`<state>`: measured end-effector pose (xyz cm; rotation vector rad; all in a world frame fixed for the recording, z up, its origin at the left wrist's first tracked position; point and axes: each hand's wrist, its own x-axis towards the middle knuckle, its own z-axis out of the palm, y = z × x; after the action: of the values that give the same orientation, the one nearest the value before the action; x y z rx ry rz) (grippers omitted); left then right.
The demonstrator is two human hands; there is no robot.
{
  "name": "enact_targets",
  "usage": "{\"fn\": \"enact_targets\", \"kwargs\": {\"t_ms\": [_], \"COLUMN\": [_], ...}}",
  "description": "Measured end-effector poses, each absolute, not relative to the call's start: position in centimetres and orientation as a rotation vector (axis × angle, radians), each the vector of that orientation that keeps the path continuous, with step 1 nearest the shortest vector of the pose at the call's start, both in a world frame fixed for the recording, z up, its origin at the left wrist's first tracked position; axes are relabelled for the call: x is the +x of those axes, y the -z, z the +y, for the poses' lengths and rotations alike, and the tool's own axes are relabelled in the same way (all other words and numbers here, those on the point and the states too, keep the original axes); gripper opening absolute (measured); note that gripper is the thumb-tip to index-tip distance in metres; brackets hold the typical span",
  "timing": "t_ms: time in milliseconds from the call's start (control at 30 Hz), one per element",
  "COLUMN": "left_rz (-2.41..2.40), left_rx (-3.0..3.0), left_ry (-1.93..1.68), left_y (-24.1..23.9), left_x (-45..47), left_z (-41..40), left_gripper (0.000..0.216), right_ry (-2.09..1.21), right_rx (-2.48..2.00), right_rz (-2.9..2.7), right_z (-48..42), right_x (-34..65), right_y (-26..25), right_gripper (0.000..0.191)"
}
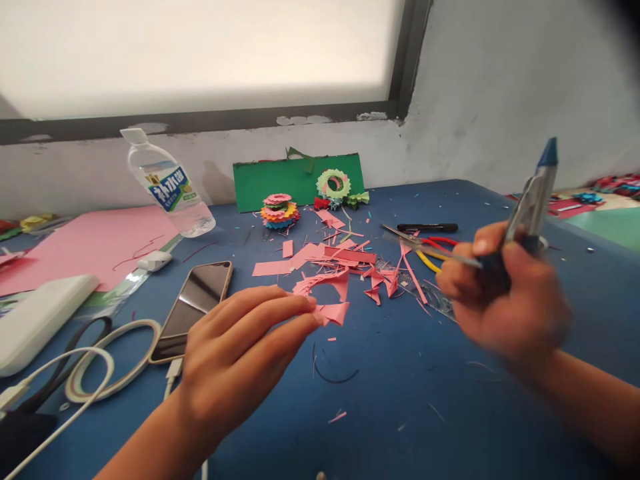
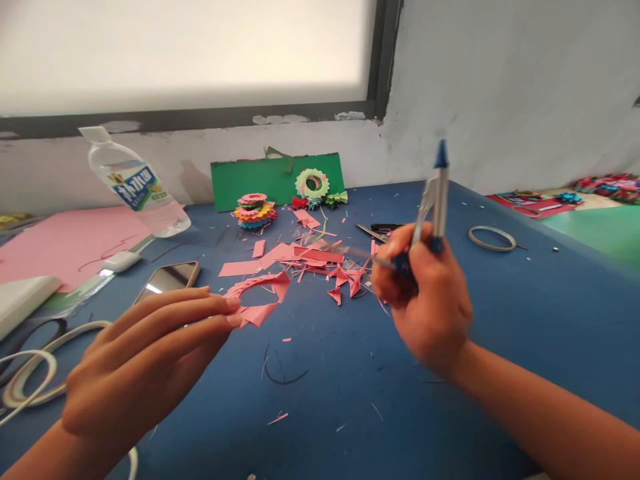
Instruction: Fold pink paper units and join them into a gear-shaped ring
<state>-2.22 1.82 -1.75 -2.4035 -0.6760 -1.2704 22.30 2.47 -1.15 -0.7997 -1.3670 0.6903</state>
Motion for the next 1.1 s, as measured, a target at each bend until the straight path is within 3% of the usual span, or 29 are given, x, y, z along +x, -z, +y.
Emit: {"fn": "enact_targets", "kwargs": {"t_ms": [100, 167, 300, 433, 500, 633, 700, 1100], "left_rz": [-0.677, -0.668, -0.639, -0.565, -0.516, -0.456, -0.427, -0.306], "left_rx": [-2.412, -2.416, -2.390, -2.431, -2.462, -2.459, -2.447, -2.526], "left_ry": [1.318, 1.316, 1.279, 1.243, 1.190, 1.032, 1.000, 0.953], "left_y": [1.7, 1.7, 1.8, 1.8, 1.8, 2.0, 2.2, 2.0], "left_x": [-2.0, -2.0, -2.1, -2.1, -2.1, -2.1, -1.9, -1.3], "left_z": [1.8, 1.8, 1.5, 1.2, 1.2, 1.3, 1.2, 0.7], "left_gripper": [0.020, 0.019, 0.016, 0.013, 0.014, 0.019, 0.020, 0.018], "right_ry": [-0.243, -0.184, -0.077, -0.133, -0.338, -1.339, -1.645, -1.875], "right_rx": [-1.183, -1.263, -1.261, -1.207, -1.175, -0.944, -0.856, -0.896], "right_rz": [-1.712, -1.964, -2.469, -2.510, -2.340, -1.794, -1.581, -1.176], "right_z": [4.5, 5.3, 5.6, 4.9, 4.3, 2.3, 1.4, 0.5], "right_x": [22.8, 22.7, 22.1, 21.7, 21.5, 20.4, 19.8, 18.7], "right_y": [2.1, 3.4, 5.7, 5.3, 4.4, 2.9, 2.6, 2.9], "right_gripper": [0.015, 0.010, 0.019, 0.031, 0.033, 0.029, 0.034, 0.014]}}
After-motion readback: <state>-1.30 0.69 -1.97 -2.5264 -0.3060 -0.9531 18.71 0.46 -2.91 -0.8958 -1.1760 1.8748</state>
